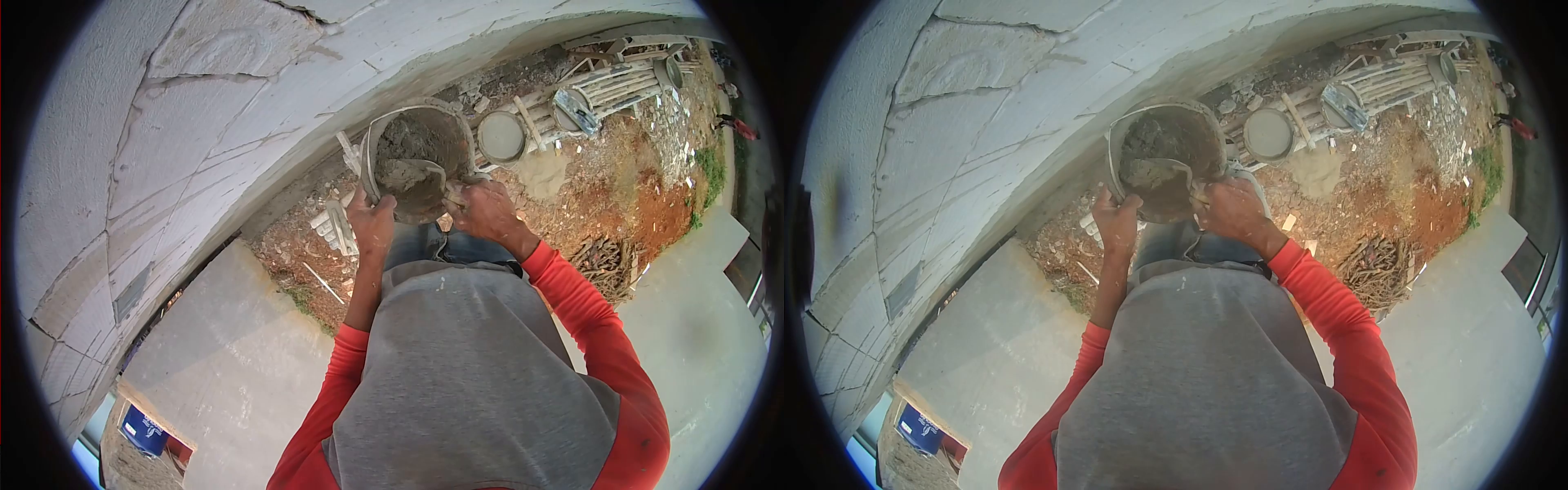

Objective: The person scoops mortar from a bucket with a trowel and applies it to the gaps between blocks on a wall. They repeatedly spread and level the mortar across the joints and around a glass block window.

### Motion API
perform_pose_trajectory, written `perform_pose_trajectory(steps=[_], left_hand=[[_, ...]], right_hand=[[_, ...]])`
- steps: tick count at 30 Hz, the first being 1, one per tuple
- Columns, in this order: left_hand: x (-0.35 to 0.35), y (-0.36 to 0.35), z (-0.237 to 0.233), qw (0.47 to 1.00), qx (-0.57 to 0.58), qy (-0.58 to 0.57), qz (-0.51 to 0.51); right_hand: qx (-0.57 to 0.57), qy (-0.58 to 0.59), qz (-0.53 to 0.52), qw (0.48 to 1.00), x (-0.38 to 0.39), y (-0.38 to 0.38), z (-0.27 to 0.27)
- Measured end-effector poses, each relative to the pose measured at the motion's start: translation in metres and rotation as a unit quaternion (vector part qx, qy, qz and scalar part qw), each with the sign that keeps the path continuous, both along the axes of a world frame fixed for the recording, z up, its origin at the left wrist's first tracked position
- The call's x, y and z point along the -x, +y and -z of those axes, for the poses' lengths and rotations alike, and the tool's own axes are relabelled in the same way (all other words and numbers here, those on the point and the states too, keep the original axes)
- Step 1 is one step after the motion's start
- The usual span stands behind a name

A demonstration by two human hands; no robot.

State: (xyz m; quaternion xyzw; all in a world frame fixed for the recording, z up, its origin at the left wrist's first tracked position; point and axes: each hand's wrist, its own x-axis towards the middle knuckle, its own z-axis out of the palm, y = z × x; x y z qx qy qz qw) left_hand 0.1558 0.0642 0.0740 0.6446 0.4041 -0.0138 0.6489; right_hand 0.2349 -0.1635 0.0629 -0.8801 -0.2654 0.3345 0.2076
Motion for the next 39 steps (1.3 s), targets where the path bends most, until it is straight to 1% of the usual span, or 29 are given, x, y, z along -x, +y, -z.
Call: perform_pose_trajectory(steps=[3,6,7,9,10,12,13,15,16,17,18,19,21,23,25,27,28,31,32,34,35,36,37,38,39], left_hand=[[-0.005,-0.016,0.003,1.0,-0.021,0.007,-0.001],[-0.009,-0.023,0.007,0.998,-0.063,0.0,0.016],[-0.013,-0.028,0.008,0.997,-0.077,-0.006,0.026],[-0.022,-0.038,-0.002,0.999,-0.038,-0.009,0.016],[-0.027,-0.041,-0.008,1.0,-0.022,-0.012,0.008],[-0.025,-0.051,-0.001,0.998,-0.042,-0.047,-0.002],[-0.027,-0.055,-0.002,0.997,-0.053,-0.064,-0.005],[-0.026,-0.055,-0.007,0.999,-0.04,-0.034,-0.001],[-0.026,-0.054,-0.011,0.999,-0.031,-0.02,0.003],[-0.029,-0.053,-0.014,1.0,-0.022,-0.009,0.01],[-0.025,-0.048,0.0,1.0,-0.018,-0.017,0.004],[-0.027,-0.045,0.004,1.0,0.009,-0.016,-0.024],[-0.022,-0.036,0.016,0.997,0.049,-0.017,-0.054],[-0.004,-0.02,0.032,0.994,0.077,-0.022,-0.07],[0.008,0.002,0.043,0.99,0.114,-0.035,-0.073],[0.019,0.024,0.048,0.992,0.11,0.016,-0.062],[0.019,0.031,0.044,0.992,0.106,0.041,-0.058],[0.02,0.044,0.023,0.995,0.082,-0.012,-0.056],[0.031,0.062,0.041,0.997,0.06,0.005,-0.05],[0.036,0.076,0.03,0.997,0.051,-0.04,-0.033],[0.035,0.079,0.011,0.999,0.027,0.014,-0.033],[0.035,0.081,0.002,0.999,0.017,0.031,-0.032],[0.039,0.086,0.008,0.999,0.03,-0.021,-0.037],[0.043,0.095,0.004,0.999,-0.008,0.042,-0.023],[0.046,0.108,0.013,0.997,-0.021,0.067,-0.011]], right_hand=[[0.002,-0.005,-0.086,0.996,-0.036,-0.015,-0.017],[-0.12,-0.079,0.011,0.99,-0.049,-0.041,-0.017],[-0.053,-0.05,-0.015,0.997,-0.054,-0.043,-0.014],[0.081,0.01,-0.067,0.994,-0.063,-0.044,-0.005],[0.036,0.019,-0.075,0.996,-0.06,-0.044,0.004],[-0.058,0.041,-0.093,0.993,-0.046,-0.036,0.028],[-0.099,0.086,-0.057,0.99,-0.04,-0.032,0.033],[-0.177,0.168,0.021,0.969,-0.03,-0.023,0.04],[-0.22,0.264,0.097,0.934,-0.029,-0.019,0.042],[-0.193,0.357,0.135,0.904,-0.028,-0.024,0.041],[-0.17,0.443,0.175,0.863,-0.032,-0.024,0.019],[-0.154,0.514,0.215,0.816,-0.039,-0.023,0.005],[-0.205,0.513,0.246,0.796,-0.03,-0.028,-0.009],[-0.299,0.5,0.305,0.754,-0.023,-0.025,-0.026],[-0.399,0.482,0.35,0.697,-0.02,-0.014,-0.04],[-0.498,0.457,0.378,0.633,-0.022,0.005,-0.052],[-0.534,0.44,0.381,0.613,-0.028,0.016,-0.063],[-0.646,0.41,0.379,0.52,-0.043,0.045,-0.096],[-0.676,0.401,0.37,0.496,-0.046,0.053,-0.1],[-0.707,0.426,0.35,0.443,-0.044,0.064,-0.104],[-0.728,0.415,0.346,0.422,-0.049,0.06,-0.107],[-0.731,0.415,0.352,0.411,-0.047,0.059,-0.107],[-0.735,0.414,0.36,0.399,-0.04,0.062,-0.103],[-0.74,0.403,0.365,0.396,-0.034,0.062,-0.099],[-0.741,0.404,0.365,0.392,-0.028,0.061,-0.097]])
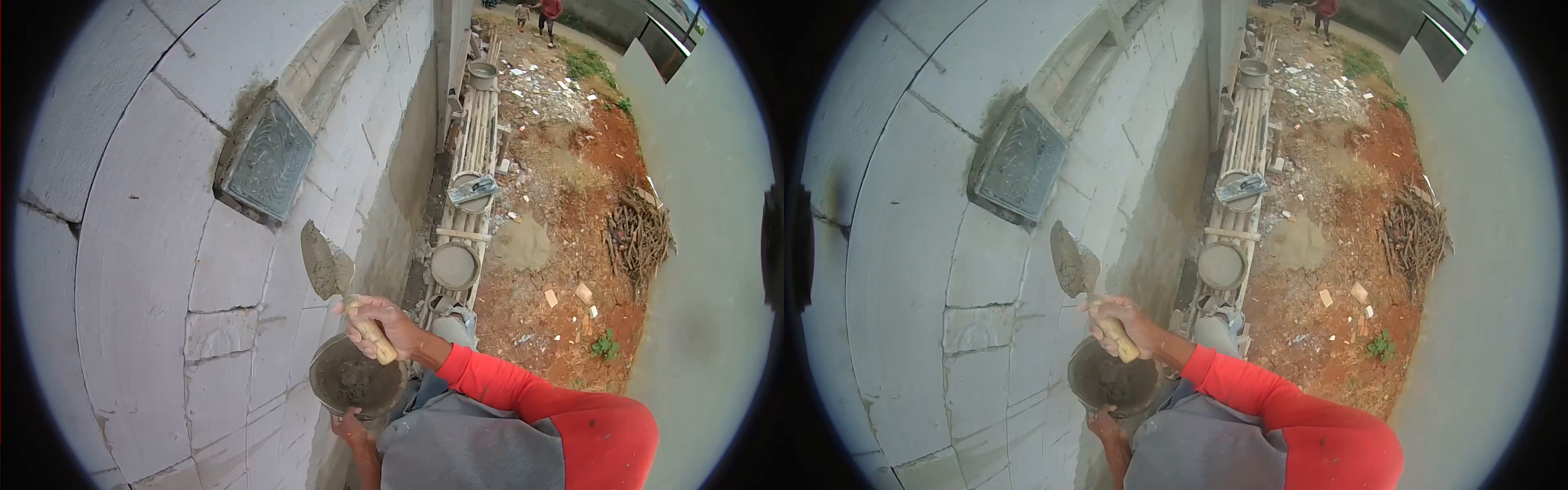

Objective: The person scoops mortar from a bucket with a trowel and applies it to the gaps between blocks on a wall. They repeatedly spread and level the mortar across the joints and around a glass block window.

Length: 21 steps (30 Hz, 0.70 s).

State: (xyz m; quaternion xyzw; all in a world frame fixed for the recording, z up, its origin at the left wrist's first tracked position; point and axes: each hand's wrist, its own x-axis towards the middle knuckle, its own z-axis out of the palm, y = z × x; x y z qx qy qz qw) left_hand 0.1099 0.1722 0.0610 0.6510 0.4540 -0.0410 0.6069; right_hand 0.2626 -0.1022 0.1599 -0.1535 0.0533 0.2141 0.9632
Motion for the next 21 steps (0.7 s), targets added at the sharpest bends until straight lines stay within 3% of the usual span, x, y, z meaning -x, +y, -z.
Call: perform_pose_trajectory(steps=[5,16,21], left_hand=[[0.013,0.038,0.023,1.0,0.0,0.03,0.009],[0.019,0.032,-0.011,0.999,-0.006,0.038,-0.029],[0.031,0.055,0.013,1.0,0.0,0.022,-0.008]], right_hand=[[-0.085,0.037,-0.012,0.996,0.031,-0.007,0.008],[-0.207,0.008,-0.003,0.978,0.041,0.039,0.023],[-0.249,-0.019,0.008,0.968,0.022,0.054,0.03]])
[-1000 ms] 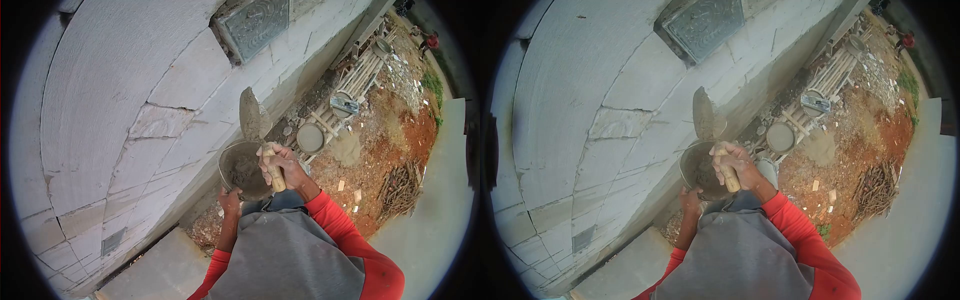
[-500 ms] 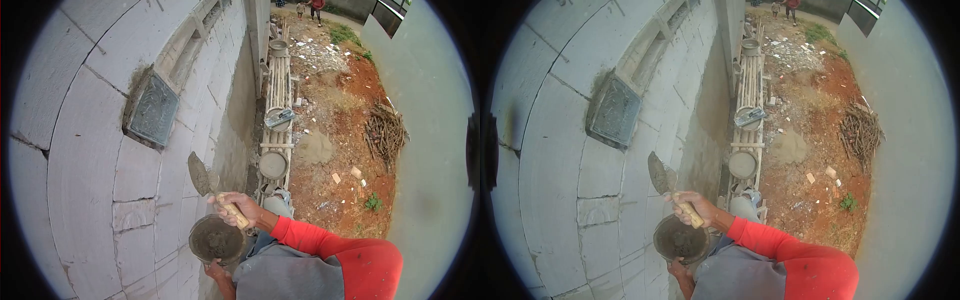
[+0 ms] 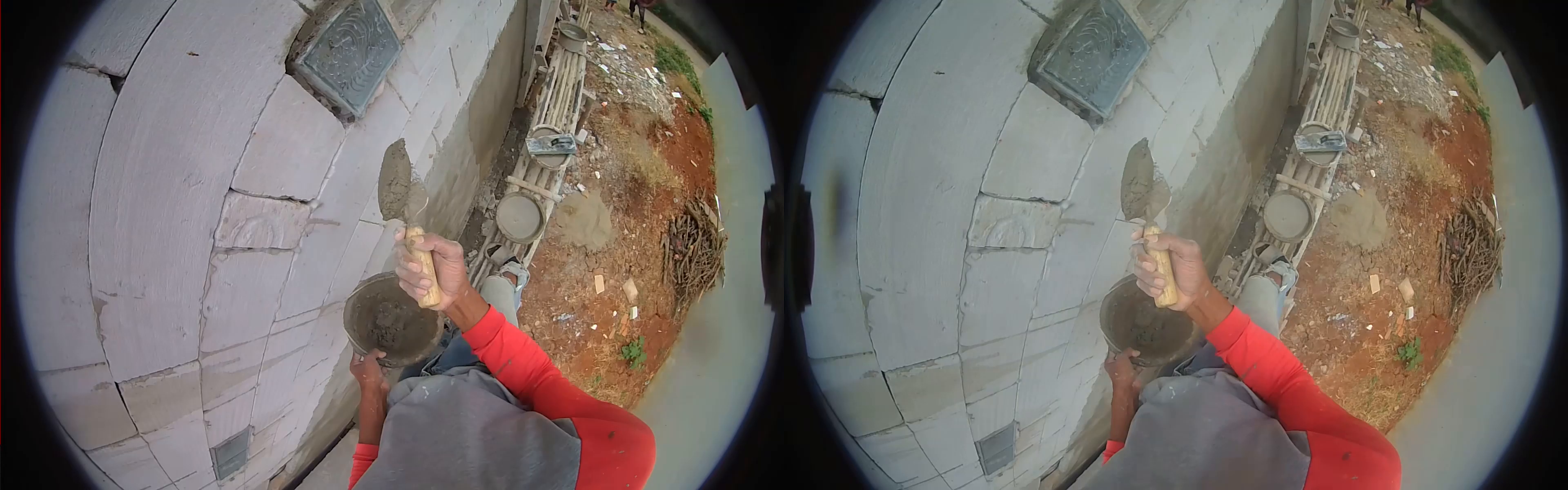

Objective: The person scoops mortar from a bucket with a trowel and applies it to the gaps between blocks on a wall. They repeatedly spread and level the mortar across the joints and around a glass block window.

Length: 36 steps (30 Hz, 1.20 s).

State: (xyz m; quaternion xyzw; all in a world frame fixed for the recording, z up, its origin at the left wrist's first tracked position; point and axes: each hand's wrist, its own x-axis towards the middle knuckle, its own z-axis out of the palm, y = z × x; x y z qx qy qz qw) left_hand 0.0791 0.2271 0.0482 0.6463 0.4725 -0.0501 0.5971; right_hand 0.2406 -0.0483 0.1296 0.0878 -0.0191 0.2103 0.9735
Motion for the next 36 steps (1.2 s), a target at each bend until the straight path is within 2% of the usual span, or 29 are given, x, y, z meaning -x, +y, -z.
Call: perform_pose_trajectory(steps=[4,7,8,10,12,15,18,20,21,22,24,26,27,29,30,31,32,33,34,35,36], left_hand=[[0.004,0.001,0.001,1.0,-0.012,-0.008,-0.001],[0.018,0.01,0.013,1.0,-0.015,-0.012,-0.005],[0.022,0.011,0.018,1.0,-0.018,-0.017,-0.007],[0.021,0.013,0.03,0.999,-0.021,-0.03,-0.004],[0.031,0.014,0.036,0.999,-0.024,-0.036,-0.004],[0.038,0.013,0.036,1.0,-0.025,-0.013,-0.013],[0.046,0.012,0.042,0.997,0.001,-0.057,-0.044],[0.042,0.016,0.047,0.999,0.005,-0.034,-0.039],[0.054,0.019,0.041,0.999,0.004,-0.011,-0.037],[0.072,0.032,0.027,0.998,-0.007,-0.034,-0.043],[0.063,0.026,0.042,0.995,0.005,-0.094,-0.045],[0.066,0.024,0.036,0.997,0.0,-0.071,-0.034],[0.043,0.022,0.043,0.998,0.0,-0.061,-0.017],[0.03,0.019,0.035,1.0,-0.006,0.028,-0.011],[0.023,0.017,0.036,1.0,-0.01,-0.005,0.015],[0.02,0.015,0.042,0.999,-0.015,-0.032,0.036],[0.021,0.02,0.062,0.991,-0.037,-0.109,0.065],[0.01,0.012,0.049,0.994,-0.039,-0.066,0.077],[-0.002,0.005,0.035,0.995,-0.041,-0.024,0.091],[-0.012,-0.002,0.027,0.989,-0.043,-0.054,0.131],[-0.023,-0.011,0.022,0.987,-0.04,-0.065,0.143]], right_hand=[[0.013,-0.026,0.064,0.998,-0.013,0.0,-0.014],[0.186,-0.014,0.206,0.961,-0.012,-0.002,-0.036],[0.268,-0.013,0.284,0.921,-0.013,-0.001,-0.038],[0.414,-0.012,0.436,0.799,-0.02,0.003,-0.036],[0.529,-0.031,0.583,0.616,-0.034,0.004,-0.023],[0.559,-0.049,0.703,0.437,-0.063,0.016,-0.014],[0.543,-0.057,0.742,0.388,-0.116,0.048,0.01],[0.699,-0.023,0.553,0.453,-0.17,0.084,0.066],[0.716,-0.049,0.505,0.479,-0.157,0.093,0.081],[0.724,-0.081,0.476,0.492,-0.132,0.099,0.092],[0.722,-0.184,0.41,0.526,-0.044,0.118,0.125],[0.7,-0.182,0.197,0.662,0.044,0.111,0.156],[0.821,-0.308,0.272,0.395,0.058,0.09,0.151],[0.866,-0.231,0.085,0.436,0.087,0.053,0.129],[0.872,-0.189,-0.013,0.452,0.1,0.038,0.12],[0.877,-0.18,-0.052,0.443,0.104,0.019,0.112],[0.875,-0.17,-0.105,0.44,0.109,0.003,0.108],[0.865,-0.181,-0.152,0.443,0.112,-0.011,0.111],[0.874,-0.246,-0.178,0.38,0.111,-0.025,0.112],[0.896,-0.278,-0.156,0.309,0.112,-0.032,0.11],[0.888,-0.306,-0.215,0.267,0.1,-0.038,0.1]])
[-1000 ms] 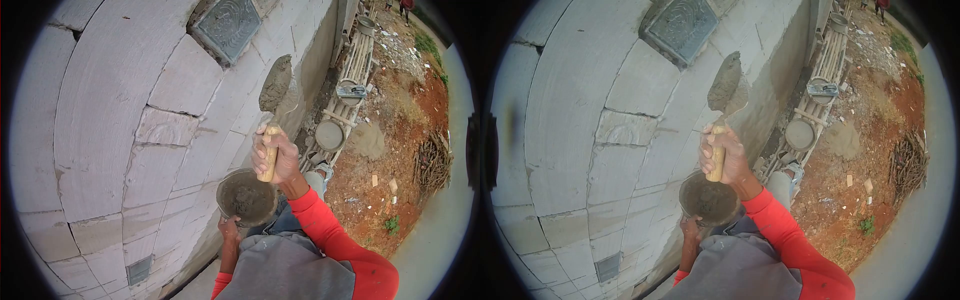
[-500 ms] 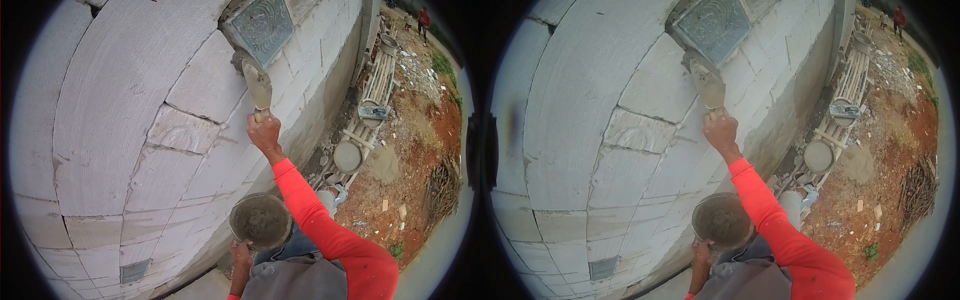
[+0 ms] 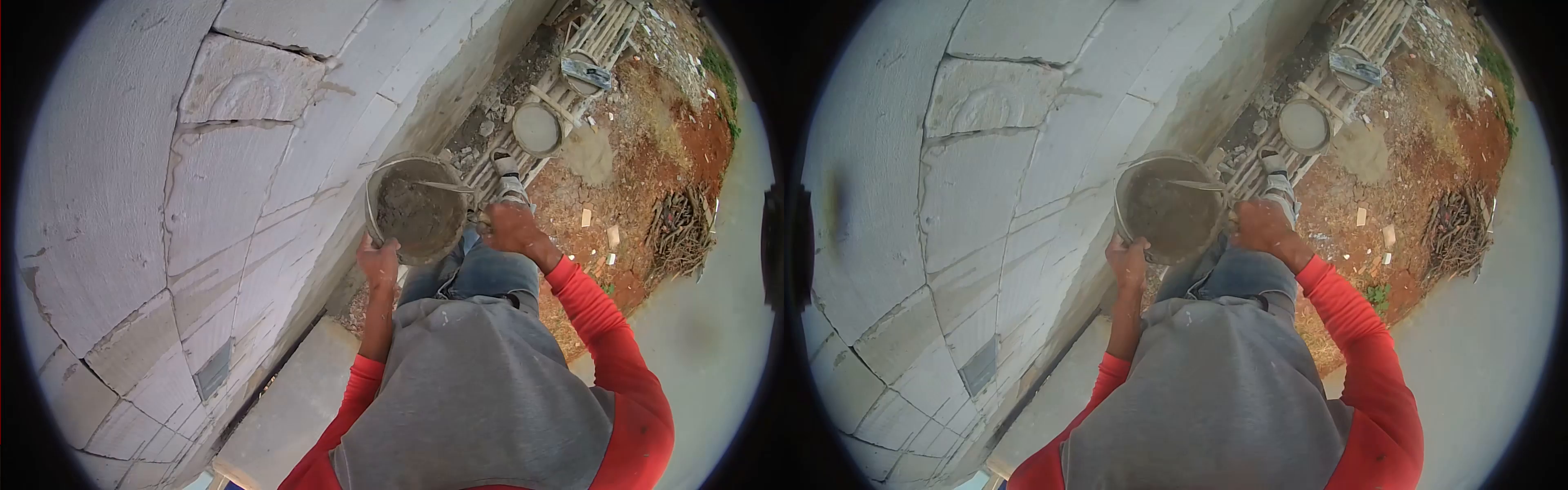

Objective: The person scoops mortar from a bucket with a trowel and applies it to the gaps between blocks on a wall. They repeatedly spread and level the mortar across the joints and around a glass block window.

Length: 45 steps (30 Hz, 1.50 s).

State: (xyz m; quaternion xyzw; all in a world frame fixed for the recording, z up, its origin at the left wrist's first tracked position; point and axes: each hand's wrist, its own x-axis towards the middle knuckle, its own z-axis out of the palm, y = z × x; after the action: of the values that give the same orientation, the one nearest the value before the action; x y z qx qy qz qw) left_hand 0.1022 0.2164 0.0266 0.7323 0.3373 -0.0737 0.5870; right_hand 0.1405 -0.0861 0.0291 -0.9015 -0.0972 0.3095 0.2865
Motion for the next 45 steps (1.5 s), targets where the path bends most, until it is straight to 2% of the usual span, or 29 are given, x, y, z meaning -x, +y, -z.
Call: perform_pose_trajectory(steps=[1,3,6,9,12,14,15,16,19,21,23,26,30,33,34,35,36,38,41,42,44,45], left_hand=[[-0.008,-0.008,-0.008,1.0,0.005,-0.015,0.016],[-0.023,-0.022,-0.029,0.998,-0.029,0.005,0.062],[-0.039,-0.034,-0.032,0.989,-0.093,-0.033,0.114],[-0.053,-0.04,-0.038,0.984,-0.102,-0.074,0.125],[-0.068,-0.057,-0.054,0.991,-0.018,-0.076,0.113],[-0.065,-0.059,-0.053,0.99,0.024,-0.075,0.113],[-0.063,-0.057,-0.043,0.989,0.032,-0.086,0.117],[-0.06,-0.055,-0.038,0.987,0.038,-0.096,0.122],[-0.053,-0.052,-0.031,0.992,0.094,-0.069,0.042],[-0.046,-0.046,-0.019,0.984,0.16,-0.066,-0.05],[-0.043,-0.041,-0.033,0.982,0.155,0.021,-0.105],[-0.026,-0.022,-0.022,0.985,0.128,0.037,-0.11],[-0.003,-0.005,-0.02,0.986,0.106,0.019,-0.128],[0.021,0.021,-0.003,0.987,0.081,0.02,-0.138],[0.028,0.022,-0.001,0.986,0.077,0.013,-0.149],[0.033,0.025,0.001,0.985,0.074,0.007,-0.158],[0.037,0.027,0.001,0.984,0.069,0.002,-0.167],[0.047,0.028,-0.001,0.983,0.05,-0.001,-0.179],[0.062,0.03,0.001,0.978,0.077,-0.026,-0.193],[0.061,0.032,0.001,0.975,0.094,-0.036,-0.198],[0.052,0.036,0.0,0.974,0.075,-0.002,-0.214],[0.064,0.033,-0.001,0.971,0.066,0.026,-0.229]], right_hand=[[0.046,0.028,-0.051,0.997,-0.012,-0.002,-0.01],[0.027,0.0,-0.088,0.996,-0.033,0.003,-0.009],[0.056,-0.076,-0.067,0.993,-0.063,0.026,0.006],[0.027,-0.004,-0.107,0.994,-0.064,0.016,0.003],[-0.058,0.22,-0.055,0.972,-0.054,0.006,0.004],[-0.137,0.376,0.032,0.916,-0.047,0.004,-0.01],[-0.183,0.448,0.083,0.871,-0.048,0.004,-0.018],[-0.255,0.503,0.101,0.819,-0.039,0.008,-0.003],[-0.382,0.586,0.185,0.69,-0.015,0.011,0.01],[-0.499,0.538,0.179,0.656,-0.005,0.011,-0.008],[-0.6,0.497,0.204,0.593,-0.002,0.021,-0.028],[-0.696,0.387,0.238,0.556,-0.016,0.044,-0.053],[-0.715,0.182,0.302,0.604,-0.059,0.055,-0.119],[-0.676,-0.097,0.378,0.625,-0.082,0.065,-0.152],[-0.641,-0.17,0.4,0.632,-0.087,0.063,-0.163],[-0.595,-0.29,0.419,0.622,-0.096,0.065,-0.164],[-0.539,-0.405,0.433,0.599,-0.105,0.067,-0.164],[-0.499,-0.527,0.477,0.496,-0.121,0.076,-0.171],[-0.5,-0.604,0.482,0.391,-0.145,0.089,-0.179],[-0.486,-0.606,0.482,0.406,-0.156,0.095,-0.17],[-0.451,-0.59,0.479,0.469,-0.194,0.117,-0.158],[-0.472,-0.479,0.457,0.582,-0.226,0.138,-0.105]])
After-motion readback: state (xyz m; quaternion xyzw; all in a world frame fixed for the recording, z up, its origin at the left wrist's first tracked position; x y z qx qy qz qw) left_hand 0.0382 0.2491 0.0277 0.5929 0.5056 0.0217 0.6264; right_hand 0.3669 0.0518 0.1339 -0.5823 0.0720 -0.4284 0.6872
